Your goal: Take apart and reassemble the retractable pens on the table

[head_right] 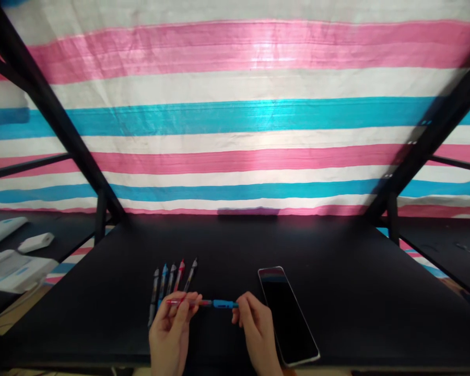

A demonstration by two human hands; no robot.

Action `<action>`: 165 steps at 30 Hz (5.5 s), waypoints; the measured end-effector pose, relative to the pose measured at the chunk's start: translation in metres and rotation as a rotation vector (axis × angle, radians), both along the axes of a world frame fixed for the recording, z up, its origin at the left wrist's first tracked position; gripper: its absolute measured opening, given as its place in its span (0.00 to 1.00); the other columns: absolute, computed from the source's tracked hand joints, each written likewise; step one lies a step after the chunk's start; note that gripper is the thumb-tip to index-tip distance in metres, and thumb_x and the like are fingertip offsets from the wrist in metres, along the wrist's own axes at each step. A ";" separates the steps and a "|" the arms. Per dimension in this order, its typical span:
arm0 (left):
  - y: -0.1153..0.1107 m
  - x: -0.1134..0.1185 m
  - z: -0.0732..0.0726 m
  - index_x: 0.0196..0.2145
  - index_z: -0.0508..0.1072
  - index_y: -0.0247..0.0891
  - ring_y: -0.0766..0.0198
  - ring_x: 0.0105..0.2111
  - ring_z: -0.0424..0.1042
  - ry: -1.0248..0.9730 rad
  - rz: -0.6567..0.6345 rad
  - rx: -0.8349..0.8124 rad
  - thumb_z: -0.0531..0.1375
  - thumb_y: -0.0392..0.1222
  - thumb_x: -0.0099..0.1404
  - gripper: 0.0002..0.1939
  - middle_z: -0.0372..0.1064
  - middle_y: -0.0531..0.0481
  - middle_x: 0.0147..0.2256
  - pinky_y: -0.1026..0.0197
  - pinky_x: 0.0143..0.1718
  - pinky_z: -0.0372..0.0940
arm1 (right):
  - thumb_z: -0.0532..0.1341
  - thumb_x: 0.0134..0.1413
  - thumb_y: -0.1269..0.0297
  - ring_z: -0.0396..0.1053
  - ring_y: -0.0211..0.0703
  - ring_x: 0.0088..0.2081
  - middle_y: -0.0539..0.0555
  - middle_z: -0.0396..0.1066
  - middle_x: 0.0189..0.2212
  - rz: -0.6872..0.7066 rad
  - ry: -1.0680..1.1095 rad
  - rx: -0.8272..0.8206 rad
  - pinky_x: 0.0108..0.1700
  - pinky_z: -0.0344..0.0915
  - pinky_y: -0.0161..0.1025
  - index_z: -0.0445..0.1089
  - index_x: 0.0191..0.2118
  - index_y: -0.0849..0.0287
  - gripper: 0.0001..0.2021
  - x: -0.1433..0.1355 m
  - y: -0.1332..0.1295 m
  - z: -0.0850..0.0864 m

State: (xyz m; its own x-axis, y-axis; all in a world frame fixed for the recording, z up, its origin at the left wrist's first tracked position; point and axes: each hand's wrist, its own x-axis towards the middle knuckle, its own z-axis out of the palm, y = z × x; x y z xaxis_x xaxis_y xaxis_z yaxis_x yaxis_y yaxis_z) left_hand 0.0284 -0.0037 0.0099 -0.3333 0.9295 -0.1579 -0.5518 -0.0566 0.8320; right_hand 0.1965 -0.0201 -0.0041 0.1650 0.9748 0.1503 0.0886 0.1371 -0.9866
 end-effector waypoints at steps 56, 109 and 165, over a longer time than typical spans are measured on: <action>0.002 -0.003 -0.003 0.28 0.77 0.38 0.60 0.29 0.81 -0.062 0.108 0.032 0.80 0.50 0.39 0.23 0.81 0.48 0.27 0.67 0.33 0.75 | 0.65 0.63 0.56 0.60 0.33 0.22 0.46 0.64 0.22 -0.172 0.403 0.164 0.24 0.59 0.29 0.73 0.33 0.57 0.11 0.008 -0.005 -0.019; 0.004 -0.001 -0.004 0.34 0.73 0.37 0.54 0.34 0.82 0.089 -0.028 0.035 0.76 0.52 0.48 0.23 0.82 0.44 0.32 0.61 0.36 0.76 | 0.65 0.60 0.48 0.75 0.45 0.25 0.55 0.77 0.27 -0.059 -0.040 0.134 0.25 0.71 0.33 0.76 0.37 0.58 0.16 -0.004 0.003 -0.011; 0.002 -0.003 -0.012 0.47 0.77 0.36 0.55 0.37 0.81 0.121 -0.047 0.035 0.73 0.54 0.54 0.27 0.81 0.44 0.35 0.59 0.41 0.75 | 0.53 0.71 0.59 0.70 0.41 0.25 0.50 0.69 0.22 -0.018 -0.490 0.261 0.28 0.61 0.34 0.67 0.28 0.56 0.18 -0.006 -0.001 -0.006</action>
State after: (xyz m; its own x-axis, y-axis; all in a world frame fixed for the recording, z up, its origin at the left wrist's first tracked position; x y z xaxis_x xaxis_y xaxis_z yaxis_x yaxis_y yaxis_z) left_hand 0.0252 -0.0018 -0.0024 -0.3038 0.9488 -0.0865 -0.4499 -0.0629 0.8908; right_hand 0.1903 -0.0209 -0.0103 0.0308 0.8926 0.4499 0.5334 0.3660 -0.7626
